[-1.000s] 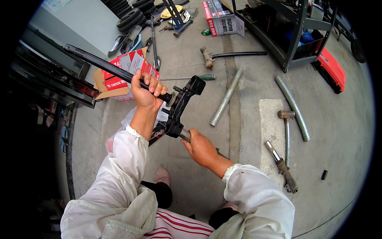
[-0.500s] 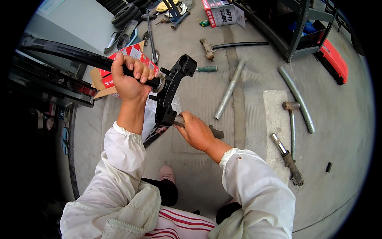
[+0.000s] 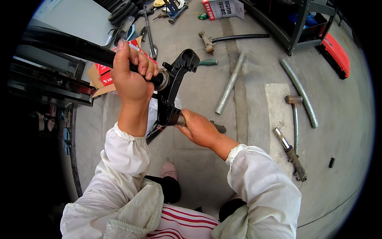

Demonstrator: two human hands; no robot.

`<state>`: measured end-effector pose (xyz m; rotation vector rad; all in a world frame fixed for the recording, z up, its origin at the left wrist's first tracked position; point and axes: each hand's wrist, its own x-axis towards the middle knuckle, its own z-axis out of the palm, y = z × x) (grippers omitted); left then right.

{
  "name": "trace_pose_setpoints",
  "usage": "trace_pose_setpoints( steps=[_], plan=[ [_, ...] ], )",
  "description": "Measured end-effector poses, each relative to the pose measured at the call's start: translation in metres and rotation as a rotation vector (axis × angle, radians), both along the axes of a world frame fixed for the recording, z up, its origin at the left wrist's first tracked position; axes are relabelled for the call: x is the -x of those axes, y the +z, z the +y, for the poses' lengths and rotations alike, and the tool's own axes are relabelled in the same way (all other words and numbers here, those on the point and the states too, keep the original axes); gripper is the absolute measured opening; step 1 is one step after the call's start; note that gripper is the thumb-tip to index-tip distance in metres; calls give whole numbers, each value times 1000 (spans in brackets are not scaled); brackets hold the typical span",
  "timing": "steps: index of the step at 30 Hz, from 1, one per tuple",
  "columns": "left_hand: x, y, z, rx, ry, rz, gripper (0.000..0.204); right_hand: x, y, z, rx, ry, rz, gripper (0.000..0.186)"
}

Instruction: The person disassembles the handlebar and front assembly of a pink scooter, removes the steering stem, and uses a hammer to install a new bearing into the stem. They then pack the bearing into a plastic bag.

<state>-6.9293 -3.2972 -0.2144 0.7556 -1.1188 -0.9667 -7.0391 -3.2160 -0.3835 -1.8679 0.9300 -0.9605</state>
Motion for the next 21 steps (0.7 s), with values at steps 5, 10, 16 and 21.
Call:
trace_pose_setpoints(
  steps=[5,10,16,21],
  plan=[
    [16,5,8,-13,66,-101,46,15,-1,2,-85,38,-35,32],
    [27,2,15,-67,39,-108,46,20,-1,10,-48,126,-34,31],
    [28,-3,19,-37,42,-122,47,25,-3,19,-46,129,-40,31],
    [28,5,27,18,85,-39,48,28,-1,16,-88,89,-100,32]
  ],
)
